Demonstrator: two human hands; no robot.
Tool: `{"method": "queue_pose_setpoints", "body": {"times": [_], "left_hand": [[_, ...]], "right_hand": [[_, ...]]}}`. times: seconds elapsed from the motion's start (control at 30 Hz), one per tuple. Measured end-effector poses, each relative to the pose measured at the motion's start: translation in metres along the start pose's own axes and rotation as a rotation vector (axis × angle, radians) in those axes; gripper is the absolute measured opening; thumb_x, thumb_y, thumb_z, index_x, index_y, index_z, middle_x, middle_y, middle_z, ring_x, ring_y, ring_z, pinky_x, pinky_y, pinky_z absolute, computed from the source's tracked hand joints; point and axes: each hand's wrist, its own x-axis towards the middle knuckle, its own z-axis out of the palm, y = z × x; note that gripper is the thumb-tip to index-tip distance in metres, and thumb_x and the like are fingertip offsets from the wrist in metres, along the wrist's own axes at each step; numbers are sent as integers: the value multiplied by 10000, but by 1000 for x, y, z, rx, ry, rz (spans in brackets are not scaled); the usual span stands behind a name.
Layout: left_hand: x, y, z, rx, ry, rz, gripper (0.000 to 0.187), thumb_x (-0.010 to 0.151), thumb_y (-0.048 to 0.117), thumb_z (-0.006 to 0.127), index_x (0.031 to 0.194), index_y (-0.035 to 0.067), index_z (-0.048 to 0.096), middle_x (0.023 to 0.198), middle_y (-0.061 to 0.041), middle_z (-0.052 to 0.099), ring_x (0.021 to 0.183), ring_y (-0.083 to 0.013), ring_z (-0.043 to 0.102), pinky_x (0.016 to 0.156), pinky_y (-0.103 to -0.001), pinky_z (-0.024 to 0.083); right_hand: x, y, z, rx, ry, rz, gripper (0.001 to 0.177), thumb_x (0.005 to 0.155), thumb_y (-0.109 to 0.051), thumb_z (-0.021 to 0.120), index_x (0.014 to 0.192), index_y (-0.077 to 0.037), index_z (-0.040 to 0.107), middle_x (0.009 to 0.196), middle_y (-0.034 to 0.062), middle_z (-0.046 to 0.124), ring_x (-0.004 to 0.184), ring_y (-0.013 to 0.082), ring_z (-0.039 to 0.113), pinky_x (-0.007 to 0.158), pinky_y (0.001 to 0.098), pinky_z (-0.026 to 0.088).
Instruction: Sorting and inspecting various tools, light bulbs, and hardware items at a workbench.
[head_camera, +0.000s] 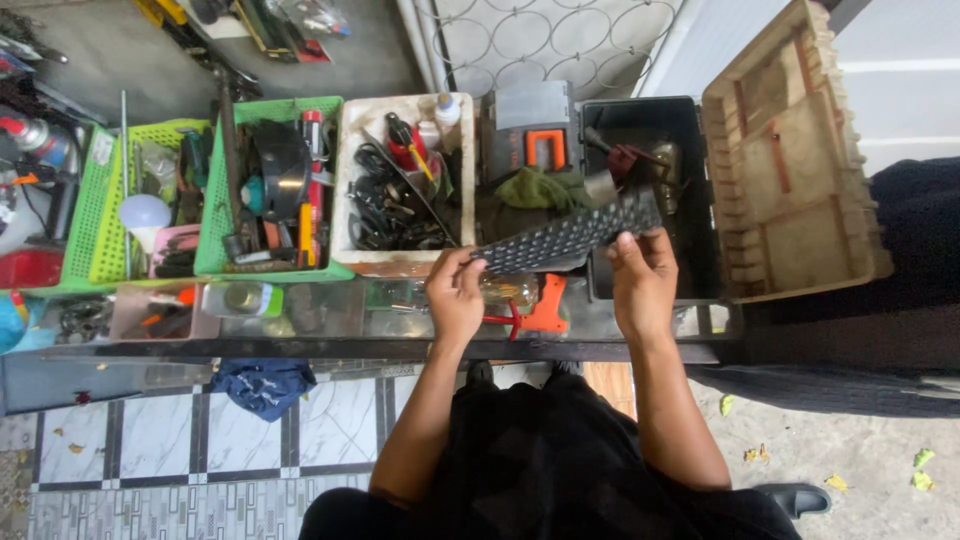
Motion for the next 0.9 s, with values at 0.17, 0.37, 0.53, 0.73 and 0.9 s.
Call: {"method": "queue_pose_setpoints", "body": {"times": [0.17, 0.37, 0.53, 0.73, 0.9], "left_hand": [[-4, -9, -35, 192, 93, 300, 162, 958, -76, 614, 1040, 0, 732, 999, -122, 738, 882, -184, 755, 648, -239, 625], [-10, -2, -66, 234, 168, 612, 118, 979, -74, 640, 971, 2, 730, 1080, -124, 734, 1074, -258, 742, 928, -343, 663], [-9, 2, -82, 231, 187, 697, 61, 956, -31, 695, 936, 3, 742, 1094, -126, 728, 1093, -263, 728, 950, -368, 658], [-7, -10, -95, 247, 160, 743, 56, 962, -1, 702, 958, 23, 753, 1095, -137, 740, 1088, -263, 735, 947, -373, 663], [-3, -37, -103, 143, 172, 588, 186, 1018, -83, 615, 1140, 2, 727, 1112, -115, 762, 1034, -243, 768, 899, -349, 642]], "right_hand": [[-15, 14, 7, -10, -21, -10, 260, 991, 52, 630, 1217, -73, 601, 1080, 33, 665, 965, 128, 637, 867, 293, 520], [-28, 38, 7, -244, -26, -90, 399, 971, 89, 564, 1347, -42, 580, 1155, 63, 682, 1007, 154, 641, 853, 309, 508], [-35, 35, 20, -551, -103, -312, 435, 1009, 67, 577, 1432, -30, 542, 1222, 83, 689, 1136, 159, 650, 1045, 309, 514], [-45, 33, 23, -557, -143, -387, 357, 966, 123, 620, 1277, -41, 682, 1246, 76, 673, 1175, 170, 636, 1062, 304, 504], [-57, 39, 27, -845, -64, -416, 426, 755, 193, 546, 1085, 10, 743, 1143, 105, 712, 1105, 203, 679, 1013, 320, 546]]}}
